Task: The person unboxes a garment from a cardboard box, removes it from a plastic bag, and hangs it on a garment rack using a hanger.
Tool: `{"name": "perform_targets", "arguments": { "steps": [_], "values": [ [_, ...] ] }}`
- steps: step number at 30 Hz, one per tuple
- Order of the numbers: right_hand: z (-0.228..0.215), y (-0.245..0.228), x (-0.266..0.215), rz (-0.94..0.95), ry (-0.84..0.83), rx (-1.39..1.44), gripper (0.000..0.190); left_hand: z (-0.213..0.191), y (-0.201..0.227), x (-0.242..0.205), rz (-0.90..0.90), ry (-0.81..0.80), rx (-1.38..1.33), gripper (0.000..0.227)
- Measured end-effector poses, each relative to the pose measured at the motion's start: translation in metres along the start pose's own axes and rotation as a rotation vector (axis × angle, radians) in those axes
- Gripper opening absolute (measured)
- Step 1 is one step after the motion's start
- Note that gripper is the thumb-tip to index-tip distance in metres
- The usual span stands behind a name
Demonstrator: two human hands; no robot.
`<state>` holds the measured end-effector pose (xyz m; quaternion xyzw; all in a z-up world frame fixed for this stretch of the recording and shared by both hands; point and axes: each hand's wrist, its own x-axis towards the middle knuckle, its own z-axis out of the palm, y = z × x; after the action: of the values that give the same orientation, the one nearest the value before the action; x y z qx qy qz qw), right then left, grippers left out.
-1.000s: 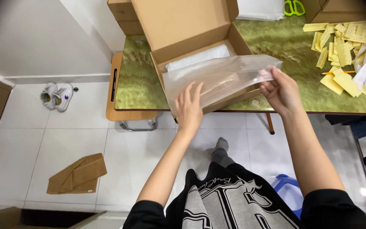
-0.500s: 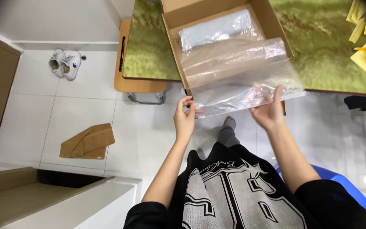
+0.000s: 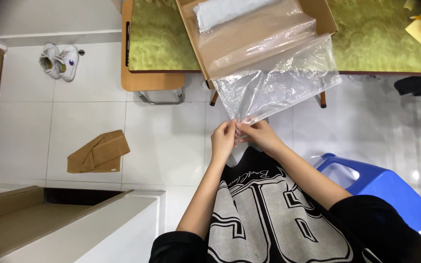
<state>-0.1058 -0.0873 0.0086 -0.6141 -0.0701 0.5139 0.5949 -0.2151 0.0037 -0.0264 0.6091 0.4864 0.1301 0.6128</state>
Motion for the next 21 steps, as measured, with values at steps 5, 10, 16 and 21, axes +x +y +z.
{"name": "perform_targets", "arguments": {
  "steps": [5, 10, 16, 21],
  "values": [
    [-0.006, 0.006, 0.005, -0.069, -0.006, -0.337, 0.048, 0.006, -0.006, -0.006, 0.096, 0.001, 0.124, 0.034],
    [0.004, -0.005, -0.01, -0.136, 0.031, -0.499, 0.065, 0.007, 0.003, -0.016, 0.191, 0.03, 0.104, 0.032],
    [0.004, -0.021, -0.013, -0.163, 0.104, -0.195, 0.054, 0.007, 0.035, -0.028, 0.137, -0.008, -0.221, 0.033],
    [-0.049, -0.02, 0.011, -0.174, 0.33, -0.056, 0.047, -0.021, 0.05, -0.029, 0.017, 0.026, -0.566, 0.029]
  ]
}}
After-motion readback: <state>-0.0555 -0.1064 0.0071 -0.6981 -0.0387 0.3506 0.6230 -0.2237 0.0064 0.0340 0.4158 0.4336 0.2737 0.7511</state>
